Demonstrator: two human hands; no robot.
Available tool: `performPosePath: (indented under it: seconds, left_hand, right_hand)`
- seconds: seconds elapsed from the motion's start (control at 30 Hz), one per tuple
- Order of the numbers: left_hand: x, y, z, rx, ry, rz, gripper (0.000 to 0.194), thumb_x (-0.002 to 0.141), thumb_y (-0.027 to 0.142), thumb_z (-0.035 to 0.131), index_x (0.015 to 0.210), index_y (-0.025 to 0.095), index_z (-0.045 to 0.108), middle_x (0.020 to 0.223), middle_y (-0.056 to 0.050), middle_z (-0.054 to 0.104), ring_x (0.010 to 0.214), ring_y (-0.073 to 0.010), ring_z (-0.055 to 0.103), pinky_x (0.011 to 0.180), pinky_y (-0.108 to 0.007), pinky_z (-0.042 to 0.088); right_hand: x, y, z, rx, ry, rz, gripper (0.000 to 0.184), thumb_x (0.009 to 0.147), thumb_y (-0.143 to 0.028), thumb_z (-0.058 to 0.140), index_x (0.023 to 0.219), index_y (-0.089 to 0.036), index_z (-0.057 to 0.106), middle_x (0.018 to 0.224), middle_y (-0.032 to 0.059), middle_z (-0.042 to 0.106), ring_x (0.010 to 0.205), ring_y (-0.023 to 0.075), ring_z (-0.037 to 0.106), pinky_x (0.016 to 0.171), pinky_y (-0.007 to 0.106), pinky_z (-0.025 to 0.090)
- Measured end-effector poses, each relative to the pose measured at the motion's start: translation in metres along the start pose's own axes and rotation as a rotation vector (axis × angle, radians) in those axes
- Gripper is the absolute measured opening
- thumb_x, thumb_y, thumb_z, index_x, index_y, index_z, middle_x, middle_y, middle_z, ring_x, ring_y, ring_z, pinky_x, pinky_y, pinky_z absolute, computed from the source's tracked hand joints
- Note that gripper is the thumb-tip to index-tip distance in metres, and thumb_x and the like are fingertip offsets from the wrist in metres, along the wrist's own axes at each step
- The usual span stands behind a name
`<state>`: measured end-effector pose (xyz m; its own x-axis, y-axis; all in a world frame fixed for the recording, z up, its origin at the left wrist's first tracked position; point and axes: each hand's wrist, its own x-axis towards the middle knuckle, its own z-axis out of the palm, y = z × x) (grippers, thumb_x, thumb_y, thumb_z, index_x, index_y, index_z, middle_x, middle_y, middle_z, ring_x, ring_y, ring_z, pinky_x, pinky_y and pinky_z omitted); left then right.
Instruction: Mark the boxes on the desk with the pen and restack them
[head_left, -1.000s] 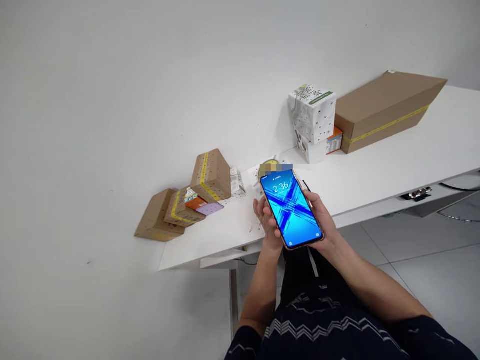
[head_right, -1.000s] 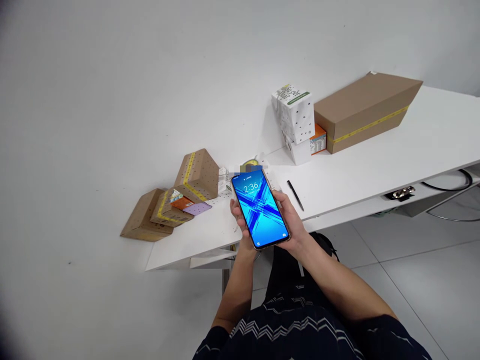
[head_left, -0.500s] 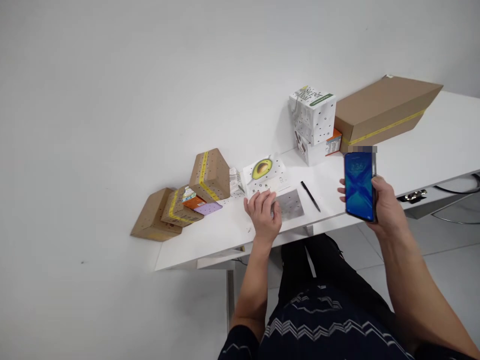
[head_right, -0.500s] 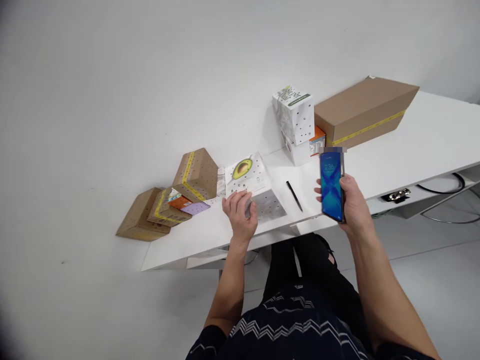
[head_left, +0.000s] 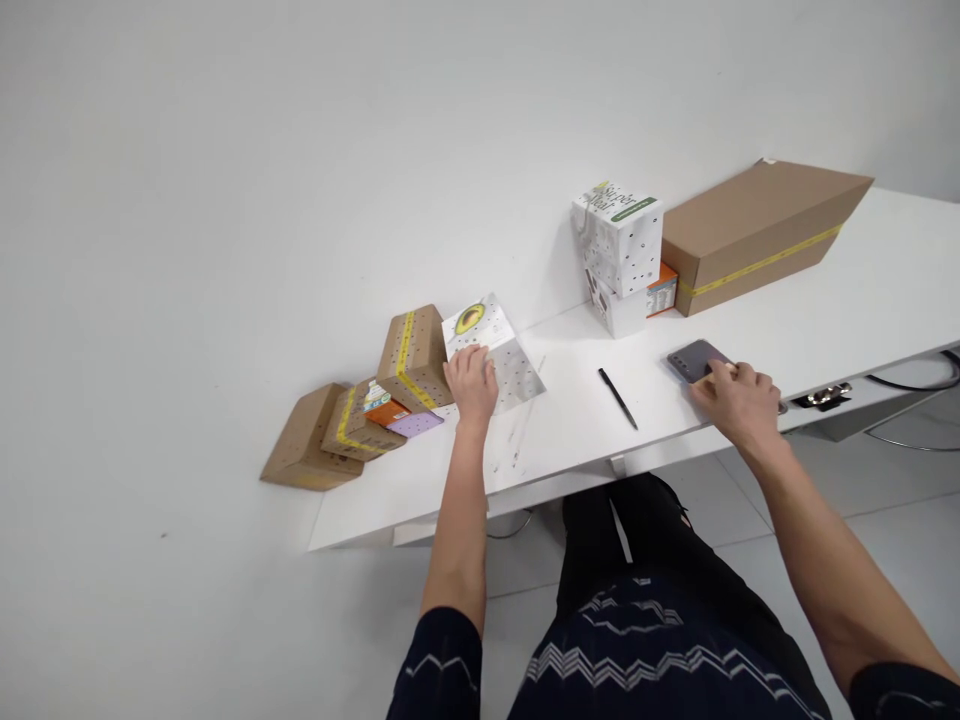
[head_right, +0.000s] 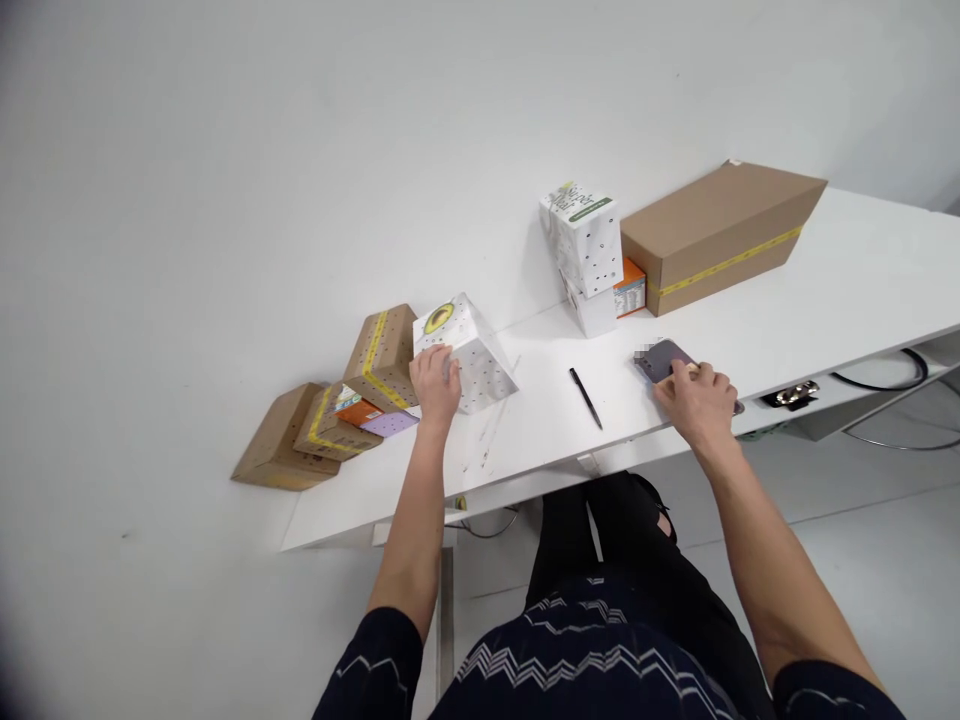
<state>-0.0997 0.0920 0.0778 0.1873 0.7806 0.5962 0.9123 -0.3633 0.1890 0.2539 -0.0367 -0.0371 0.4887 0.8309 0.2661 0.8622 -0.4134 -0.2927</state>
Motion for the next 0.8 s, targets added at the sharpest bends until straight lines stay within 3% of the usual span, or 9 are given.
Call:
performPosePath:
  seconds: [0.17, 0.3, 0.47, 0.6, 0.67, 0.8]
  left_hand:
    - [0.028, -0.016, 0.011, 0.054, -0.025, -0.035, 0.031, 0.089, 0.026, 0.043, 0.116, 0.023, 0.059, 0.13, -0.008, 0.058, 0.126, -0.0251, 0.044, 0.115, -0.049, 0.015]
    - [0.037, -0.017, 0.021, 0.056, -0.021, -0.071, 0.033, 0.09, 0.024, 0.041, 0.118, 0.023, 0.057, 0.132, -0.008, 0.057, 0.129, -0.0241, 0.043, 0.116, -0.053, 0.012]
    - [0.036, -0.012, 0.023, 0.041, -0.04, -0.11, 0.037, 0.089, 0.023, 0.041, 0.123, 0.023, 0.054, 0.136, -0.008, 0.053, 0.135, -0.0255, 0.037, 0.115, -0.059, 0.011]
    - [0.034, -0.008, 0.014, 0.066, -0.11, -0.105, 0.048, 0.084, 0.024, 0.048, 0.132, 0.023, 0.047, 0.142, -0.008, 0.048, 0.14, -0.0289, 0.028, 0.113, -0.063, 0.006]
    - [0.028, -0.003, 0.007, 0.076, -0.109, -0.104, 0.059, 0.082, 0.027, 0.051, 0.14, 0.021, 0.038, 0.145, -0.009, 0.044, 0.142, -0.0315, 0.023, 0.113, -0.064, 0.007]
    - [-0.011, 0.007, -0.003, 0.045, 0.054, -0.12, 0.067, 0.082, 0.029, 0.052, 0.144, 0.017, 0.029, 0.148, -0.012, 0.04, 0.143, -0.0305, 0.02, 0.115, -0.057, 0.011]
  right_hand:
    - [0.014, 0.004, 0.009, -0.034, -0.049, -0.02, 0.046, 0.085, -0.043, 0.046, 0.118, -0.015, 0.06, 0.12, 0.0237, 0.053, 0.105, 0.0375, 0.046, 0.081, 0.045, 0.035]
    - [0.031, -0.005, -0.001, 0.066, -0.084, 0.013, 0.051, 0.08, -0.05, 0.055, 0.116, -0.014, 0.06, 0.131, 0.0247, 0.046, 0.116, 0.0417, 0.038, 0.088, 0.051, 0.034]
    - [0.083, -0.057, -0.035, 0.463, 0.084, -0.049, 0.081, 0.077, -0.053, 0.058, 0.142, -0.014, 0.031, 0.137, 0.0232, 0.041, 0.125, 0.0375, 0.035, 0.098, 0.053, 0.032]
    - [0.137, -0.109, -0.055, 0.672, 0.177, -0.071, 0.098, 0.074, -0.057, 0.06, 0.146, -0.01, 0.012, 0.144, 0.026, 0.028, 0.134, 0.0387, 0.024, 0.103, 0.058, 0.025]
    - [0.157, -0.126, -0.057, 0.692, 0.165, -0.044, 0.098, 0.073, -0.056, 0.062, 0.145, -0.011, 0.012, 0.143, 0.0266, 0.027, 0.133, 0.0405, 0.026, 0.1, 0.061, 0.027]
    - [0.171, -0.135, -0.057, 0.69, 0.155, 0.013, 0.082, 0.075, -0.05, 0.059, 0.14, -0.018, 0.02, 0.135, 0.0216, 0.04, 0.124, 0.0389, 0.041, 0.095, 0.062, 0.034]
